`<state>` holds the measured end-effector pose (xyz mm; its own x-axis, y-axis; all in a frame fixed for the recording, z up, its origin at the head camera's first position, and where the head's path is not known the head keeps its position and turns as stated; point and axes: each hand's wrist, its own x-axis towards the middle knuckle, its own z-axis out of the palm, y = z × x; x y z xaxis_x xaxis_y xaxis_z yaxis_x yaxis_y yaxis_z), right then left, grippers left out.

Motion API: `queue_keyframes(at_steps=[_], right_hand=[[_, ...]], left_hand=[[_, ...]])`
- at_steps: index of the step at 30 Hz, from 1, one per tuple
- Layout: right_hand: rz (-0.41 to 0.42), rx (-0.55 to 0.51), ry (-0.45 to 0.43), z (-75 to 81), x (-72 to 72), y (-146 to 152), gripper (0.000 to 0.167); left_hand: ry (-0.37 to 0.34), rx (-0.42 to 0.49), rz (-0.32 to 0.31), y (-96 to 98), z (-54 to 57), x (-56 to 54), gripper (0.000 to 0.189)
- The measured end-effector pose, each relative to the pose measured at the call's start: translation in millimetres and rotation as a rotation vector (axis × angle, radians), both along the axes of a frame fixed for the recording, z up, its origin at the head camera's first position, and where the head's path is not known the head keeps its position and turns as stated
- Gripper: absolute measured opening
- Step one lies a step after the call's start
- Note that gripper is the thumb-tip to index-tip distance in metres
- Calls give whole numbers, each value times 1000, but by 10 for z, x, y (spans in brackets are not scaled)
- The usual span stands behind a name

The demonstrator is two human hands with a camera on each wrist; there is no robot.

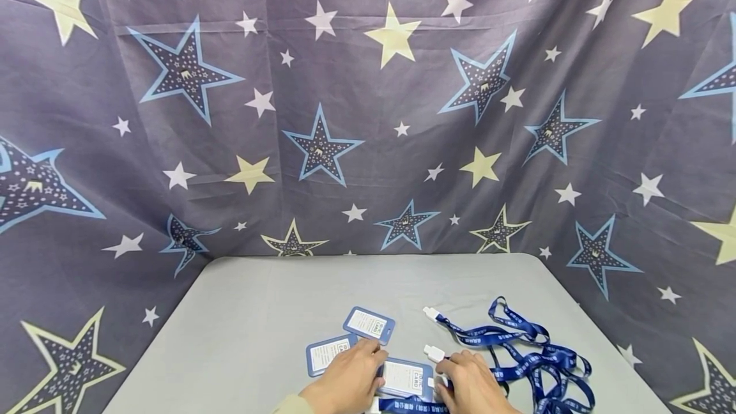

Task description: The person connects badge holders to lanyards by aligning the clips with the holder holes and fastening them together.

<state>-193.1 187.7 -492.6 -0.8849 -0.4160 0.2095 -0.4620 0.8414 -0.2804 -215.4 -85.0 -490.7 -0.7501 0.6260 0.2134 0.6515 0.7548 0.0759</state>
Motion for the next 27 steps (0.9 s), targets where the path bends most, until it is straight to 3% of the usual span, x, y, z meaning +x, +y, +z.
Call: queue_keyframes(at_steps=[9, 16, 27], right_hand=[[-5, -1, -20, 3, -6, 0, 21], [-16, 4, -16, 5, 0, -11, 20], [0, 6, 0, 2, 0, -21, 20]], left_hand=[[-25, 31, -12, -82, -10, 41, 34], [27, 62, -45, -171, -46, 66, 33], [38, 45, 8, -254, -56, 92, 39]])
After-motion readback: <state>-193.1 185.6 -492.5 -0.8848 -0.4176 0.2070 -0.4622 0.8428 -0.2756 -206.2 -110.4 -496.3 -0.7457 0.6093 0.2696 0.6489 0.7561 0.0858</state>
